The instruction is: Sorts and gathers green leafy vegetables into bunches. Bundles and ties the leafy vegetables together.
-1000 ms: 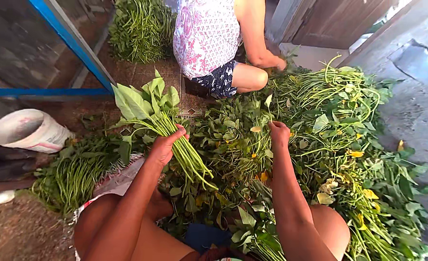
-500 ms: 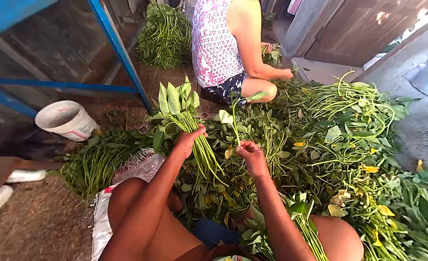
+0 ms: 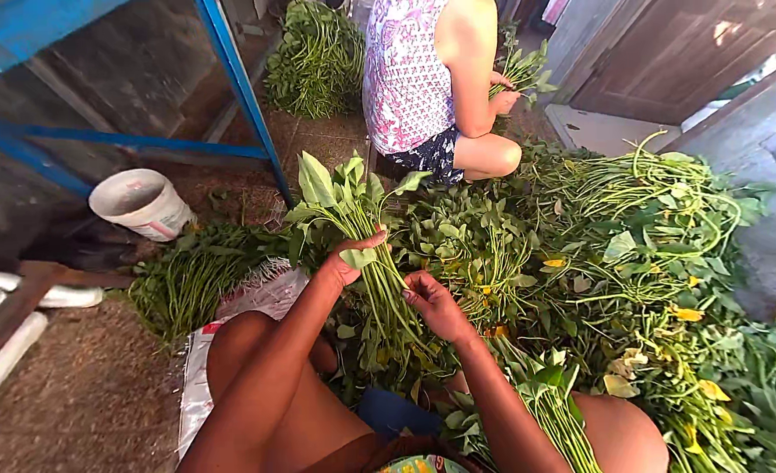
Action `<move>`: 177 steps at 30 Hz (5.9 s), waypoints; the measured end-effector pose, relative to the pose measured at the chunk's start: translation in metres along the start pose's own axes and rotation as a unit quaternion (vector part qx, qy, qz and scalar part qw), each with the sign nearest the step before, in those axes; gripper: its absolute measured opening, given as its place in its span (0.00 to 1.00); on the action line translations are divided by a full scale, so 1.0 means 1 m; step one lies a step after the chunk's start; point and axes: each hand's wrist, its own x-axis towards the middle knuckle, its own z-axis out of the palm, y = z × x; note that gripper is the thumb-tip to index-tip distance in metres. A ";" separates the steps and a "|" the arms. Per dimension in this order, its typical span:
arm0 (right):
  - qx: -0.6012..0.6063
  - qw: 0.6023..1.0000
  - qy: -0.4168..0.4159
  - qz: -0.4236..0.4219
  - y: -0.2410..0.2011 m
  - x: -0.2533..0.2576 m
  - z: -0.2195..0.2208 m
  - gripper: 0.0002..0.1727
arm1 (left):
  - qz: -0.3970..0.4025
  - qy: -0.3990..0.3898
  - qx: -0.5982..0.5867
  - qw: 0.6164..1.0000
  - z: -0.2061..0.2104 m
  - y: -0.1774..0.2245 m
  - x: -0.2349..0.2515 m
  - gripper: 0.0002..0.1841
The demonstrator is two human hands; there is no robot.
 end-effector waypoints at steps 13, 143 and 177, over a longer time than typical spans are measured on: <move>-0.027 0.983 0.011 0.181 -0.012 0.015 0.005 0.35 | 0.027 -0.049 0.031 0.998 0.016 0.002 -0.003 0.14; 0.009 0.975 -0.199 0.097 -0.002 0.048 0.015 0.24 | 0.146 -0.024 -0.074 0.986 0.004 0.017 -0.024 0.09; -0.137 0.805 0.329 0.475 0.206 0.044 -0.176 0.29 | -0.026 0.138 0.049 0.989 0.015 -0.020 0.026 0.07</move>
